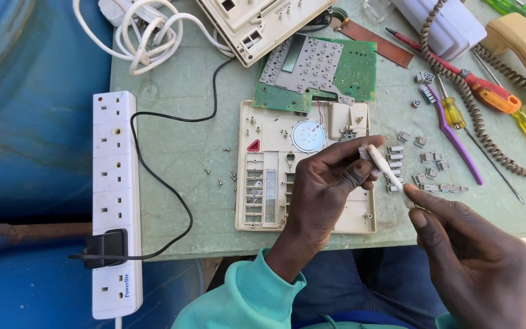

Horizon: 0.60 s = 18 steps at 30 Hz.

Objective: The person sits at an outdoor workbench and uses a toothbrush to scrub small keypad buttons from a disassembled landline telephone, brushing them one at a time. They then press the cleaned buttons back into the keypad grid on the phone base.

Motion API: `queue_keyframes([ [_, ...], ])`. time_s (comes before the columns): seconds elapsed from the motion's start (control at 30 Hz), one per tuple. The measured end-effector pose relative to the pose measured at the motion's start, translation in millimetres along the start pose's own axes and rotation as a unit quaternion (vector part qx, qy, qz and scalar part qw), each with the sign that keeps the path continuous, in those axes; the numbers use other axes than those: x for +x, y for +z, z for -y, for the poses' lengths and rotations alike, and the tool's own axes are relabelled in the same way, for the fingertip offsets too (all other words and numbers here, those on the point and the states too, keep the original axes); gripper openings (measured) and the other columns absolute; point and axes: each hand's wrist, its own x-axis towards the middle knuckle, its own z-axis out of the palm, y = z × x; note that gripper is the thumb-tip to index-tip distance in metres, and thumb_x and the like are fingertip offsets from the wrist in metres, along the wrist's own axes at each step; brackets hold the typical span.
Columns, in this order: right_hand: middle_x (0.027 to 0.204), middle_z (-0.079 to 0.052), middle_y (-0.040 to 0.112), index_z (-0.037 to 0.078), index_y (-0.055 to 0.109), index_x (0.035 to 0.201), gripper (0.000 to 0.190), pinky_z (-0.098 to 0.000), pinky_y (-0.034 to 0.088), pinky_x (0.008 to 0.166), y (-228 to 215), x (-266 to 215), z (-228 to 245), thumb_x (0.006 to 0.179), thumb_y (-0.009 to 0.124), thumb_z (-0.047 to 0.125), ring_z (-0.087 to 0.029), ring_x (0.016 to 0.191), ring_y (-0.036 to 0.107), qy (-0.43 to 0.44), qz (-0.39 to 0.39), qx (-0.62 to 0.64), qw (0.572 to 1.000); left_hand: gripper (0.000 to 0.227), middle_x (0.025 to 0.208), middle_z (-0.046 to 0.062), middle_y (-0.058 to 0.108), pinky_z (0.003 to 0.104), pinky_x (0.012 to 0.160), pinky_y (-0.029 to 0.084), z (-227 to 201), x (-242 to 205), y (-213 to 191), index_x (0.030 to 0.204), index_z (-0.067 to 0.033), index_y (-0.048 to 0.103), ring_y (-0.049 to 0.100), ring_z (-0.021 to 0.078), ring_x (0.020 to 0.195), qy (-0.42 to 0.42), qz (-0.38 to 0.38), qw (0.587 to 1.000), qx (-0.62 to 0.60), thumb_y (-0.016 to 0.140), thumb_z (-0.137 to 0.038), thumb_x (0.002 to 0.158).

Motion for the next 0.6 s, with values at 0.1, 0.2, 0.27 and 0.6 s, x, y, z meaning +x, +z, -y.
queue_keyframes([
  [0.1, 0.11, -0.012, 0.077, -0.002, 0.074, 0.124, 0.029, -0.0224, 0.048, 0.081, 3.5, 2.9, 3.5, 0.097, 0.067, 0.004, -0.01, 0.09, 0.059, 0.023, 0.003, 0.023, 0.999, 0.034, 0.109, 0.016, 0.077, 0.031, 0.078, 0.065, 3.1, 3.4, -1.7, 0.125, 0.0005, 0.073, 0.074, 0.0196, 0.089, -0.016, -0.051, 0.998, -0.018, 0.074, -0.006, 0.091],
  [0.2, 0.095, -0.009, 0.072, -0.002, 0.074, 0.128, 0.028, -0.0232, 0.047, 0.071, 8.3, -0.4, 3.6, 0.102, 0.066, 0.007, -0.011, 0.076, 0.054, 0.008, -0.024, 0.02, 0.999, 0.033, 0.086, 0.019, 0.076, 0.031, 0.071, 0.064, 7.5, 1.2, 2.6, 0.113, 0.0067, 0.073, 0.073, 0.0211, 0.076, -0.023, -0.066, 0.996, -0.047, 0.081, -0.009, 0.084],
  [0.27, 0.097, -0.007, 0.075, 0.001, 0.076, 0.125, 0.029, -0.0219, 0.047, 0.076, 3.4, -6.5, 5.0, 0.098, 0.069, 0.007, -0.008, 0.079, 0.056, 0.005, -0.027, 0.003, 1.0, 0.035, 0.091, 0.019, 0.077, 0.031, 0.071, 0.065, 2.4, 0.1, -1.2, 0.116, 0.0057, 0.074, 0.073, 0.0211, 0.074, -0.003, -0.066, 0.996, -0.059, 0.081, -0.008, 0.084],
  [0.6, 0.101, -0.004, 0.084, 0.007, 0.081, 0.113, 0.026, -0.0198, 0.055, 0.08, -0.3, -2.4, 4.6, 0.088, 0.071, 0.009, -0.005, 0.09, 0.072, -0.018, -0.009, 0.072, 0.997, 0.042, 0.086, 0.012, 0.076, 0.032, 0.07, 0.059, 19.0, 0.4, -13.4, 0.122, 0.0043, 0.074, 0.066, 0.0205, 0.071, 0.001, -0.095, 0.989, -0.112, 0.081, -0.018, 0.087],
])
